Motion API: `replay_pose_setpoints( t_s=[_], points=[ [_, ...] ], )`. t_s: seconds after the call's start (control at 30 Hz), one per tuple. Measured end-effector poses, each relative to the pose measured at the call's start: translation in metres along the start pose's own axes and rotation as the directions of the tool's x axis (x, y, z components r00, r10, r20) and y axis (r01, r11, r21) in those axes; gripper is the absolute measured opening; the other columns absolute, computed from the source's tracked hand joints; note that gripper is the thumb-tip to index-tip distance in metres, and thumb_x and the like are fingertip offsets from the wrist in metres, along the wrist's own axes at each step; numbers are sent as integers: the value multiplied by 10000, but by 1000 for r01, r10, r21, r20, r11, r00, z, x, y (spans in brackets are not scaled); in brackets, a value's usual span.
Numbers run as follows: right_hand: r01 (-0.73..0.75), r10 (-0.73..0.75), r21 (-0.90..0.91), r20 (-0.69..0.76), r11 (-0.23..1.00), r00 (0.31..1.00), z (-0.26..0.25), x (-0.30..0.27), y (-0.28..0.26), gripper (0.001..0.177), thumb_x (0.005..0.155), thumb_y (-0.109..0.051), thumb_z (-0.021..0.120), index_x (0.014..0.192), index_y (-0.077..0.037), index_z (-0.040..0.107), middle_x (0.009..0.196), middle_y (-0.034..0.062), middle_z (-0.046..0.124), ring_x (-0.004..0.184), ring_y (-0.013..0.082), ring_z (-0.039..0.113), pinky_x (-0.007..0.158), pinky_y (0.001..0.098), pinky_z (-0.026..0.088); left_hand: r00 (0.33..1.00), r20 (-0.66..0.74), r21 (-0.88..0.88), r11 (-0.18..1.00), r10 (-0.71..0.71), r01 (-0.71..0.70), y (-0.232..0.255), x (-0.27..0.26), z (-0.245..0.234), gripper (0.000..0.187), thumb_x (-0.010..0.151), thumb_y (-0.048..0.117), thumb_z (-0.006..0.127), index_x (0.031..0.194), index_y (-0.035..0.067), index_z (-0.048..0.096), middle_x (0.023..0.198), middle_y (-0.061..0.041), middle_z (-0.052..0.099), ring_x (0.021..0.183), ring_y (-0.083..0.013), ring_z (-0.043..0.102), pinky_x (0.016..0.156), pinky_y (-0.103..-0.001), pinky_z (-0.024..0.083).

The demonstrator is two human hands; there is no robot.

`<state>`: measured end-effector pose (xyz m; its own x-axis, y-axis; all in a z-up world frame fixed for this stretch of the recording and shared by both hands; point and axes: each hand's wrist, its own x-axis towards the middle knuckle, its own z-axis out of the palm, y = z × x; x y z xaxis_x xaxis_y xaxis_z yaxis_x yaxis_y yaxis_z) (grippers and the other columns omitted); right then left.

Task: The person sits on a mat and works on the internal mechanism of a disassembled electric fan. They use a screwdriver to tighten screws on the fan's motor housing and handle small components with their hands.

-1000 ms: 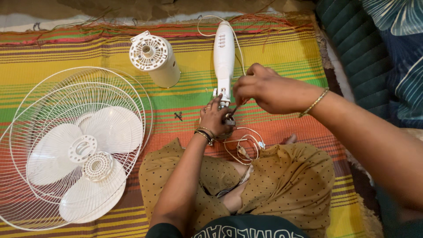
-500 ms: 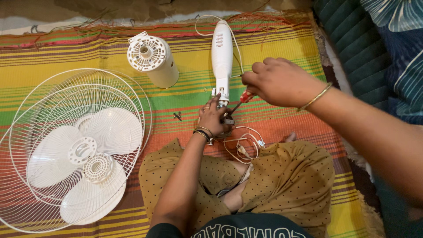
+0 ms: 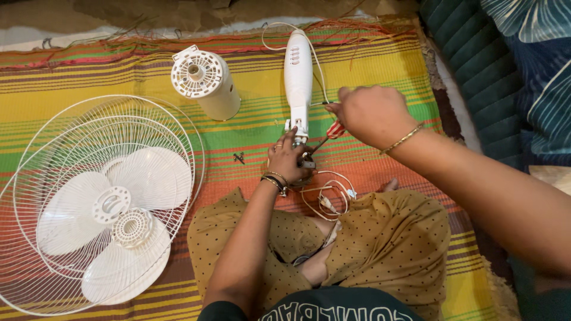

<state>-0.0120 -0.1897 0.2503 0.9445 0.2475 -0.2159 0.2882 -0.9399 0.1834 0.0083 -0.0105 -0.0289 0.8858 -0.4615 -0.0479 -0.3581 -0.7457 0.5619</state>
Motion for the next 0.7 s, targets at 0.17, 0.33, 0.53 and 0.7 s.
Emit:
replay_pose_setpoints(
  t_s=[0.17,0.33,0.53,0.7],
  points=[
    [678,-581,12,-505,735,639,6,4,16,257,786,-102,635,1003,-222,701,1161,-21,678,1073,315,652,878,456,546,1000,-8,5,1000,9,-9,0,0,-2,699,544,474,927,1198,352,712,1655,-100,243,1527,-322,214,1168,-543,194],
    [534,-290,419,-517,734,805,5,3,2,338,947,-263,644,1205,-46,619,1328,209,572,1008,358,645,818,503,528,1000,15,8,1000,-19,19,2,-1,-4,671,549,498,928,1168,342,720,1665,-87,237,1547,-309,202,1167,-553,195],
    [-175,173,93,33,980,984,-2,-2,-9,446,1059,-534,470,1164,-112,565,1032,129,715,978,324,692,846,448,547,1000,-9,-1,1000,10,-10,1,-1,-4,680,542,490,931,1173,346,723,1657,-91,236,1533,-310,208,1152,-582,187],
    [562,-408,300,-444,771,797,-1,-1,17,168,906,-190,543,1021,-173,664,1152,109,657,1089,354,639,877,455,538,1000,-8,-9,1000,-3,3,1,-2,-4,699,547,489,926,1193,346,703,1659,-81,248,1533,-300,221,1162,-565,205]
  ],
)
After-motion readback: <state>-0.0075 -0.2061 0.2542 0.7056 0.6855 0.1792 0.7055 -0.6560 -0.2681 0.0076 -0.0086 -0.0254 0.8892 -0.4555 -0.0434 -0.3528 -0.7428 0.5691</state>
